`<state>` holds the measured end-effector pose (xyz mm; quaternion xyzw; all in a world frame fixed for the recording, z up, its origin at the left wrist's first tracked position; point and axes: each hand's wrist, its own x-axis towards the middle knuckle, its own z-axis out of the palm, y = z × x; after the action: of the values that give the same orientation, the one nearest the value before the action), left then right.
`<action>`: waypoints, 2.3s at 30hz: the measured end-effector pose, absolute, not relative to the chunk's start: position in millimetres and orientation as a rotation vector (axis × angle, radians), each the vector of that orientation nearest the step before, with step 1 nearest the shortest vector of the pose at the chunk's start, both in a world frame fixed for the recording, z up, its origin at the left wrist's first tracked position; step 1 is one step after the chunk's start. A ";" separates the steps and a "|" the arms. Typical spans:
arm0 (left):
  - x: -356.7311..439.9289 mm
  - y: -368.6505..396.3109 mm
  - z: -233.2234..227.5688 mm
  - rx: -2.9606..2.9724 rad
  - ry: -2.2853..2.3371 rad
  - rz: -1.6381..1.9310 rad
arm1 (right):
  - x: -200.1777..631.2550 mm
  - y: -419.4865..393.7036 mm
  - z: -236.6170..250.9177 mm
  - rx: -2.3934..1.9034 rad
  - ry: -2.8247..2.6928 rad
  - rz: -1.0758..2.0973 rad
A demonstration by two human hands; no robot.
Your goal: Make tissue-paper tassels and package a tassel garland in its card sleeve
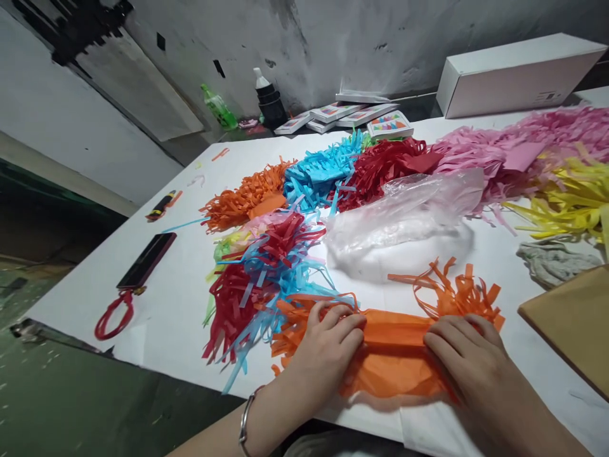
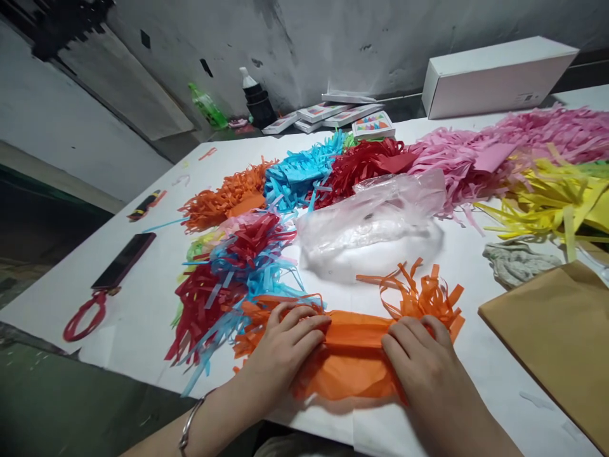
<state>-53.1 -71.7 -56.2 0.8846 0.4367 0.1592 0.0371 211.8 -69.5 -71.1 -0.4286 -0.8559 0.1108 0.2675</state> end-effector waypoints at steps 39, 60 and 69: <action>-52.5 -68.1 -51.8 2.760 1.174 0.367 | 203.8 -76.6 -68.0 -0.931 -2.450 0.153; -43.1 -70.9 -49.6 2.588 1.349 0.522 | 171.1 -74.7 -68.9 -0.963 -2.533 -0.088; -42.5 -64.6 -48.8 2.755 1.122 0.430 | 157.0 -67.9 -65.0 -0.932 -2.513 0.100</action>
<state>-42.5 -64.6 -48.8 0.9145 0.3724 0.1427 0.0680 157.0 -67.9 -65.0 -0.3383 -0.9124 0.0362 0.2277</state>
